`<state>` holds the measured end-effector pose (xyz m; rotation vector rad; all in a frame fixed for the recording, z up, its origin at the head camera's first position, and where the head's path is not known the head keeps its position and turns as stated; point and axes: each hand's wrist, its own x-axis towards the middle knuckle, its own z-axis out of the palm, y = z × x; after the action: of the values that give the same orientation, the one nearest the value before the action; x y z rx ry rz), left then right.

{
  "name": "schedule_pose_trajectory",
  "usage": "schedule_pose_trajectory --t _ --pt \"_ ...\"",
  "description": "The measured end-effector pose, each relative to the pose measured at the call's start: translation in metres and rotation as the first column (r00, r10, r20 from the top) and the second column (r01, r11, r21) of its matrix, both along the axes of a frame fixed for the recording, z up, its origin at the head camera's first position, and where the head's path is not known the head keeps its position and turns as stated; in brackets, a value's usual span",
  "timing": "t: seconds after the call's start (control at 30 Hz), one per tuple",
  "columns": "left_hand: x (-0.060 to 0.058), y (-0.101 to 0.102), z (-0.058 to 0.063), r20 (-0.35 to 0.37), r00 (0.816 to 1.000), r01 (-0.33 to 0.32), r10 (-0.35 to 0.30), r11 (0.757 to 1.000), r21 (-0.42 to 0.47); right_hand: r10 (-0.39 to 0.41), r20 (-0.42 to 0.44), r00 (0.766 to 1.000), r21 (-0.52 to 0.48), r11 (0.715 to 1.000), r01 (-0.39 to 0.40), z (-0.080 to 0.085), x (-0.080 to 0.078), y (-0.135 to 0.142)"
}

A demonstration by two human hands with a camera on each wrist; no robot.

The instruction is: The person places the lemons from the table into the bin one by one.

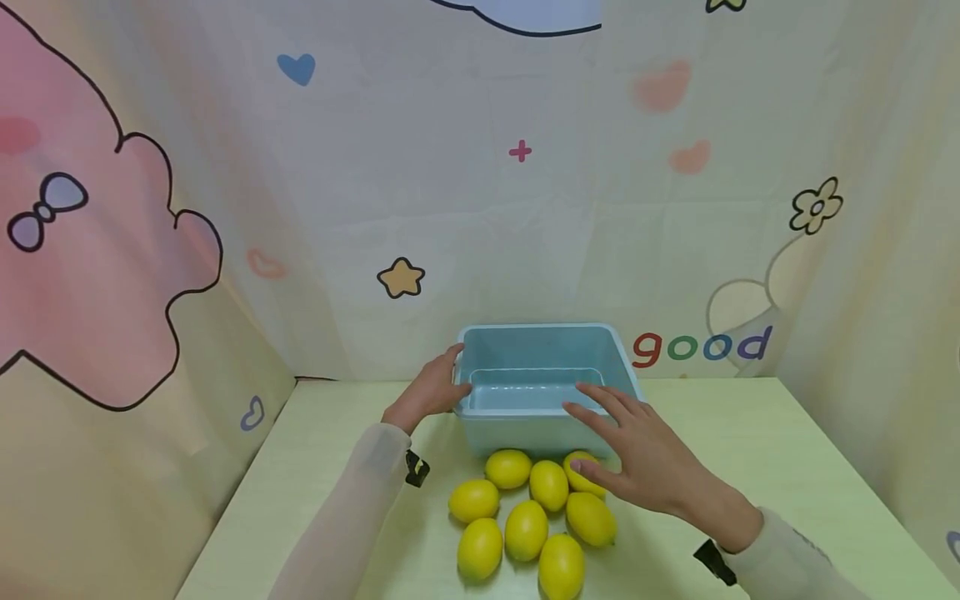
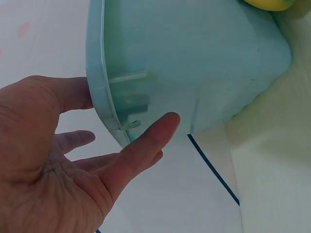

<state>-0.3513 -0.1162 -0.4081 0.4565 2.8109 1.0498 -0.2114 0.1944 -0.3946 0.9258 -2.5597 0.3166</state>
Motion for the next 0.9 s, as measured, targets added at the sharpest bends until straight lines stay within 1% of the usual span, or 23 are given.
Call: schedule_pose_trajectory --t 0.1,0.3,0.33,0.4,0.53,0.63,0.7,0.8,0.9 --pt "0.0 0.001 -0.002 0.038 0.999 0.005 -0.006 1.0 0.022 0.026 -0.016 1.0 -0.01 1.0 -0.027 -0.004 0.006 -0.001" --pt "-0.001 0.002 -0.003 0.023 1.0 0.006 -0.006 1.0 -0.008 0.093 -0.033 0.995 0.017 0.996 -0.092 -0.015 0.016 -0.008" --pt "-0.001 0.002 -0.003 0.016 1.0 0.004 -0.004 1.0 -0.014 0.099 -0.029 0.995 0.028 0.995 -0.098 -0.017 0.018 -0.01" --pt "-0.002 0.003 -0.003 0.028 1.0 0.004 -0.004 1.0 0.003 0.115 -0.009 0.993 0.049 0.992 -0.114 -0.021 0.022 -0.012" --pt "-0.001 0.002 -0.004 0.059 0.998 -0.009 0.006 0.999 0.052 0.115 0.072 0.991 0.099 0.988 -0.122 -0.027 0.028 -0.017" --pt "0.0 0.001 -0.003 0.078 0.997 -0.028 0.022 0.997 0.078 0.118 0.153 0.981 0.123 0.983 -0.138 -0.032 0.03 -0.02" --pt "0.0 0.001 -0.003 0.086 0.996 -0.035 0.028 0.996 0.083 0.116 0.219 0.969 0.142 0.979 -0.149 -0.035 0.031 -0.022" --pt "0.0 0.0 -0.001 0.102 0.994 -0.037 0.027 0.995 0.095 0.112 0.325 0.939 0.154 0.973 -0.169 -0.039 0.032 -0.023" --pt "0.001 0.0 0.002 0.118 0.993 -0.036 0.023 0.993 0.111 0.122 0.392 0.912 0.164 0.966 -0.2 -0.043 0.033 -0.024"
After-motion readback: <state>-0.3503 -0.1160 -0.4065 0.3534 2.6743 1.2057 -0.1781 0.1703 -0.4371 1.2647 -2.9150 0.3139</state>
